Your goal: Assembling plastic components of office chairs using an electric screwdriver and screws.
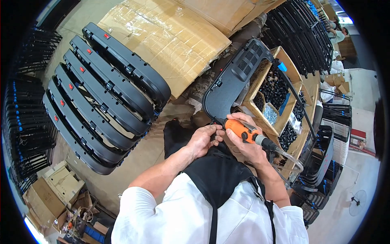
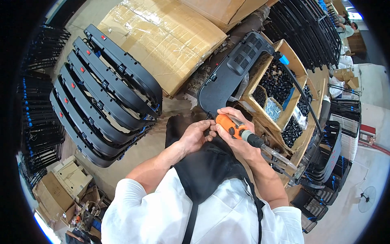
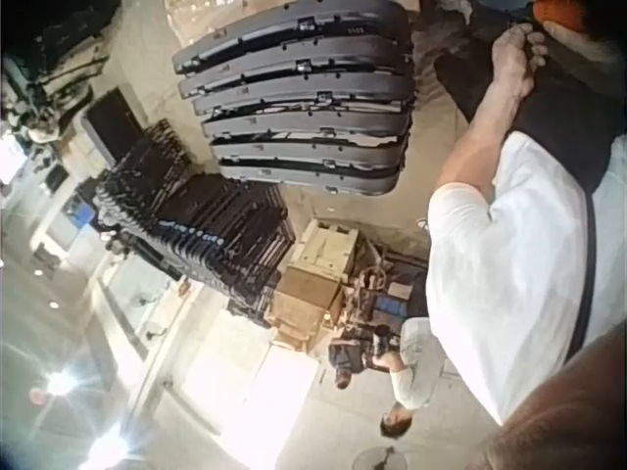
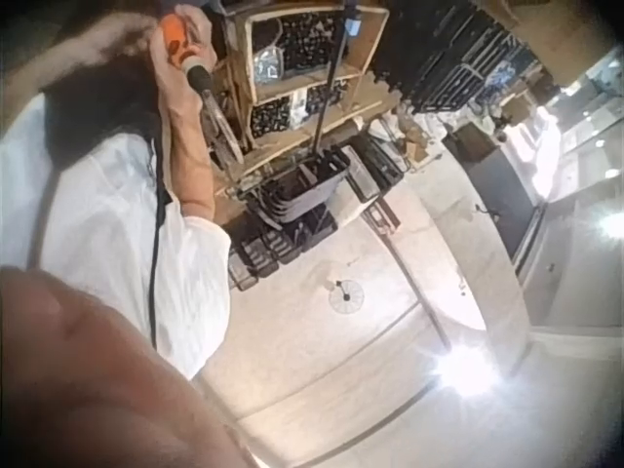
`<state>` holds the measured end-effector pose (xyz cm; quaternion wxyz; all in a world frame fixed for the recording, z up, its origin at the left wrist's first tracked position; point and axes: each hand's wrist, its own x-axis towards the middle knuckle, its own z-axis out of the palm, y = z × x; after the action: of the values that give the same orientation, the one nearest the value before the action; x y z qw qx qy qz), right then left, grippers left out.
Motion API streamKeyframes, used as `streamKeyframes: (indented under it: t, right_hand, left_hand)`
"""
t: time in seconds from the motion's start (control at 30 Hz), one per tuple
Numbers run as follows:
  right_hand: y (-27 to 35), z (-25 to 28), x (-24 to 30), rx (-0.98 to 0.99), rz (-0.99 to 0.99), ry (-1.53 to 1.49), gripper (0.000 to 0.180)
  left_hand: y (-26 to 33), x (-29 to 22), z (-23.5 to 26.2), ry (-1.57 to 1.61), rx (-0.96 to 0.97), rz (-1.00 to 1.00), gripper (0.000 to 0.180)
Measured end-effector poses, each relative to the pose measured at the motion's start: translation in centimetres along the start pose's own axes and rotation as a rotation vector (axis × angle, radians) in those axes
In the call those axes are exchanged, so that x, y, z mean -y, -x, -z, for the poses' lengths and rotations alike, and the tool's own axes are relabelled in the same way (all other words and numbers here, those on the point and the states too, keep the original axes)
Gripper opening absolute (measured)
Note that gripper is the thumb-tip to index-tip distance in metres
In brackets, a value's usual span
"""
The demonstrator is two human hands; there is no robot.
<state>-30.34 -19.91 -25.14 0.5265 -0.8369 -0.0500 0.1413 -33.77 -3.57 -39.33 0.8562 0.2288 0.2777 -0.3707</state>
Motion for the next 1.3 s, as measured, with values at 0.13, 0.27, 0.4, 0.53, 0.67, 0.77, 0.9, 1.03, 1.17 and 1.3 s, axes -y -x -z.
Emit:
streamKeyframes:
  t: [0.13, 0.27, 0.4, 0.53, 0.67, 0.77, 0.9, 1.03, 1.17, 1.3]
  right_hand:
    - [-0.9, 0.1, 0.3, 0.083, -0.005, 0.091, 0.037]
    - [-1.6, 0.1, -0.1, 0.087, -0.037, 0.025, 0.034]
    - [-1.8, -0.2, 1.1, 0.141, 0.066, 0.147, 0.038]
    - [-2.9, -0.6, 2.3, 0.143, 0.065, 0.249, 0.047]
    - [-2.8, -0.4, 2.4, 0.166, 0.054, 0.270, 0.048]
    - [-2.8, -0.5, 2.2, 0.166, 0.073, 0.249, 0.046]
    - [-2.5, -0.8, 1.9, 0.145, 0.080, 0.243, 0.046]
    - [-2.5, -1.1, 2.2, 0.155, 0.048, 0.242, 0.047]
    - [-3.1, -1.4, 2.3, 0.142, 0.033, 0.253, 0.046]
    - [-4.1, -1.2, 2.0, 0.224, 0.041, 0.300, 0.040]
  left_hand:
    - [0.5, -0.3, -0.1, -0.031, 0.015, -0.001, 0.028]
    - [0.6, -0.1, 0.2, -0.072, 0.052, 0.021, 0.026]
    - [-0.3, 0.5, 2.1, -0.240, 0.040, -0.096, 0.025]
    - [1.1, -0.2, 0.8, -0.379, -0.141, -0.284, 0.027]
    - [2.1, -0.7, 0.2, -0.725, -0.205, -0.469, 0.037]
    - [2.1, -0.5, 0.0, -0.705, -0.166, -0.429, 0.041]
    - [2.1, -0.5, -0.2, -0.639, -0.104, -0.420, 0.043]
    - [1.9, -0.9, 0.0, -0.539, -0.060, -0.361, 0.043]
    - [2.0, -0.8, 0.2, -0.502, -0.041, -0.339, 0.040]
    - [2.5, -1.0, 0.9, -0.285, -0.162, -0.271, 0.028]
